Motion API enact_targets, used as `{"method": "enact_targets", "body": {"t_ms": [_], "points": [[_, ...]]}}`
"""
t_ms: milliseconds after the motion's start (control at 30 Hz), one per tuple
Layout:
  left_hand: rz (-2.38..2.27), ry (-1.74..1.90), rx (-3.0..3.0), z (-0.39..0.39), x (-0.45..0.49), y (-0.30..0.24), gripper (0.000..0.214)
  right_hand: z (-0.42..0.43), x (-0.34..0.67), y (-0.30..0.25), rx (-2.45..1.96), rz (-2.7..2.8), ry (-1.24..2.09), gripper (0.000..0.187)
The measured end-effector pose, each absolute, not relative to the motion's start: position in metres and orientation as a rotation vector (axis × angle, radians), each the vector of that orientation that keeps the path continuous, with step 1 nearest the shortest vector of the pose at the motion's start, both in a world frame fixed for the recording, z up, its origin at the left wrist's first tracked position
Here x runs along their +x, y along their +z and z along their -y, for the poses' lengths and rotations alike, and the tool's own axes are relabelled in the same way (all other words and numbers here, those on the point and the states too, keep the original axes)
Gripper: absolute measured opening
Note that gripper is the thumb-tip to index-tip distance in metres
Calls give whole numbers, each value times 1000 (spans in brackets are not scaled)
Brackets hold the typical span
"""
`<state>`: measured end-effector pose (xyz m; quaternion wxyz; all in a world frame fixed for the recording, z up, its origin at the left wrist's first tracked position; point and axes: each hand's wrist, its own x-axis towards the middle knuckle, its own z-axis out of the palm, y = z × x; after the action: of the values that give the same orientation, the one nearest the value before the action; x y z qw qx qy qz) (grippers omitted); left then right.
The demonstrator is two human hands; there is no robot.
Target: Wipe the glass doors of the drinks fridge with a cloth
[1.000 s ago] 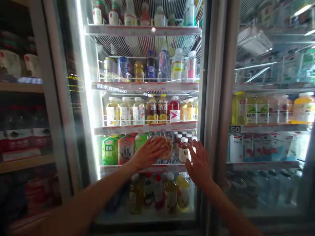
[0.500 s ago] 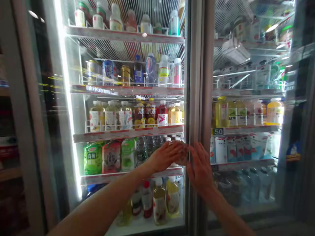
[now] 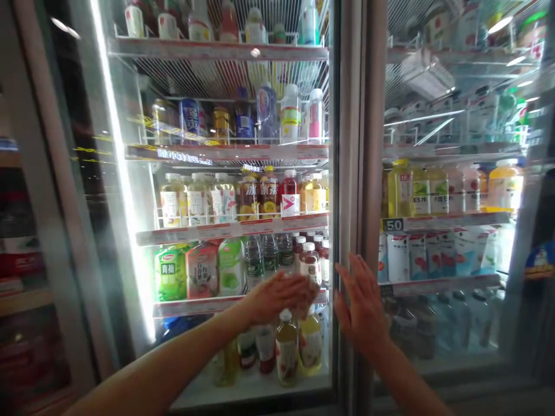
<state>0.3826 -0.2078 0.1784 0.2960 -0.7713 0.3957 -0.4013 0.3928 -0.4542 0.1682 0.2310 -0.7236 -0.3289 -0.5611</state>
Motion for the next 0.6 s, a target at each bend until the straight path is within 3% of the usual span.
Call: {"method": "enact_targets", "body": {"t_ms": [100, 300, 433, 600], "points": [[-647, -1382, -2187, 181, 375, 189, 46, 441, 390, 165, -1975, 937, -1532, 59], [-842, -1134, -2113, 141, 349, 168, 45, 406, 381, 155, -2002, 1099, -1446, 59], [-382, -1452, -2206, 121, 342, 182, 46, 390, 374, 155, -1963, 1155, -1421, 59], [-896, -1025, -2114, 96, 320, 164, 45, 376, 368, 150, -1988, 1168, -1372, 54]]}}
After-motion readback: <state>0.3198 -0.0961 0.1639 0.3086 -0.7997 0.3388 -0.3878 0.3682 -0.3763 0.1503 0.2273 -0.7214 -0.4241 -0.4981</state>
